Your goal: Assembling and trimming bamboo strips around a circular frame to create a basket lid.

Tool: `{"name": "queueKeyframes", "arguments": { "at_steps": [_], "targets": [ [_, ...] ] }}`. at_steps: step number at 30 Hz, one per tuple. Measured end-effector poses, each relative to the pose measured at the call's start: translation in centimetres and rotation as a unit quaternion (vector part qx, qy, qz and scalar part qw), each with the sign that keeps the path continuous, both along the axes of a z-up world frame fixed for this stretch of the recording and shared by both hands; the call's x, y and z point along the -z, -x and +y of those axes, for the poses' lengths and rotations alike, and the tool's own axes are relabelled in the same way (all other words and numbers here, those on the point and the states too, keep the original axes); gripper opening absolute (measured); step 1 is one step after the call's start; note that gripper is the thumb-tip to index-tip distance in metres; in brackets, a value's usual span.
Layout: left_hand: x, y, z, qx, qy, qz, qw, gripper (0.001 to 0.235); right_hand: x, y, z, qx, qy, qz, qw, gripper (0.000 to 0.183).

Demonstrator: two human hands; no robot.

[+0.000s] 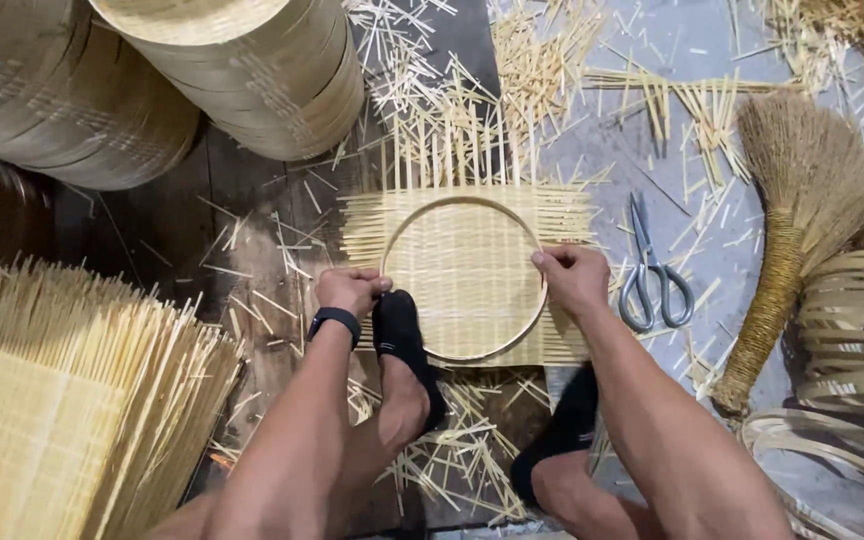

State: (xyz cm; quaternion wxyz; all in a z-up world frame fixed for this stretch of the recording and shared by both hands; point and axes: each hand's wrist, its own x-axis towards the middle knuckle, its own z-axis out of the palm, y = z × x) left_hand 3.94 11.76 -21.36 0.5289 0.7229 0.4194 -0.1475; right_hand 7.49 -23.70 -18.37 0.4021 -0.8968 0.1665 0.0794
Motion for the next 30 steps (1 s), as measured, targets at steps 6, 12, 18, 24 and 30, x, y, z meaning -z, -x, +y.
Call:
{"name": "queueKeyframes", "arguments": {
  "at_steps": [6, 12, 18, 24, 30],
  "targets": [
    [0.5, 0.0, 0.4, 0.071, -0.068, -0.050, 0.994, 0.019, 1.4, -0.2, -1.3, -0.006, -0.065, 0.016, 0.998, 0.027],
    [-1.0, -1.7, 1.3, 0.088, 0.031, -0.007, 0.996, 0.022, 1.4, -1.4, -2.2, -0.050, -0.158, 0.033, 0.986, 0.035],
    [-5.2, -9.5, -5.5, 0.429, -0.303, -0.368, 0.768, 0.044, -7.5, 4.5, 8.3, -0.493, 0.068, -0.159, 0.853, 0.096],
    [-1.7, -11.2, -7.8, 0.358, -0.210, -0.295, 0.861, 0.033, -0.8, 7.7, 10.7, -0.495, 0.233, -0.233, 0.804, 0.094],
    [-4.3, -13.0, -8.1, 0.331, -0.105, -0.205, 0.915, 0.027, -4.1, 6.0, 11.4, -0.471, 0.192, -0.187, 0.841, 0.093]
  ]
}}
